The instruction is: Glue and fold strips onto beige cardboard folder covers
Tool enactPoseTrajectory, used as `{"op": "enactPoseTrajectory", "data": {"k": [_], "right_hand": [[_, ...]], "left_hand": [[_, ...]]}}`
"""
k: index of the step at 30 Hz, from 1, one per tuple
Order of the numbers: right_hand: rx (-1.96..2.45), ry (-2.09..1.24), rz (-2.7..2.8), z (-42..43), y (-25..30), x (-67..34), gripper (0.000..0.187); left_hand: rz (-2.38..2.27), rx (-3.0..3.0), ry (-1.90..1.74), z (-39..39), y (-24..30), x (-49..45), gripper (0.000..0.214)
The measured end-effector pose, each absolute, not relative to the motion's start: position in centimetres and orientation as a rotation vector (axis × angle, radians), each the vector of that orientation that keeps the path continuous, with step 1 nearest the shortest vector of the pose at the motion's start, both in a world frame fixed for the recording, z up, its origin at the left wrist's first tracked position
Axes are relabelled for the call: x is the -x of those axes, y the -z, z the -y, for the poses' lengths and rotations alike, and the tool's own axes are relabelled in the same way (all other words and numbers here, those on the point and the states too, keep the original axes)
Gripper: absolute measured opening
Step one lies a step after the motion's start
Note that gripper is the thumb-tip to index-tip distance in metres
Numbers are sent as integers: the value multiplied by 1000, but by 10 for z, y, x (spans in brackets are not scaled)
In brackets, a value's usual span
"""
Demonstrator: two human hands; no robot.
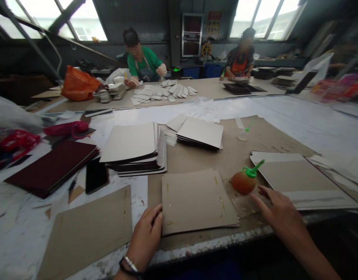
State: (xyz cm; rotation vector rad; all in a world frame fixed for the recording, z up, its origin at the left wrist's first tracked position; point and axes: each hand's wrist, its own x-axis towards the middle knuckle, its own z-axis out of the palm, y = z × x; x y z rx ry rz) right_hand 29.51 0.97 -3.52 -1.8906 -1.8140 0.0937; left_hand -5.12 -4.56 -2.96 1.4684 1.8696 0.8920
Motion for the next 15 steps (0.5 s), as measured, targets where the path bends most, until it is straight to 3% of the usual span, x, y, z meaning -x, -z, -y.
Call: {"op": "enactPoseTrajectory", "data": {"k": [6,15], "right_hand": [[1468,-105,2086,25,55,-258,36],[1623,-85,2152,37,44,-238,39]], "left_hand": [[-1881,-1477,-917,47,25,47,36],[-1828,-1445,-980,50,22,43,44]]}}
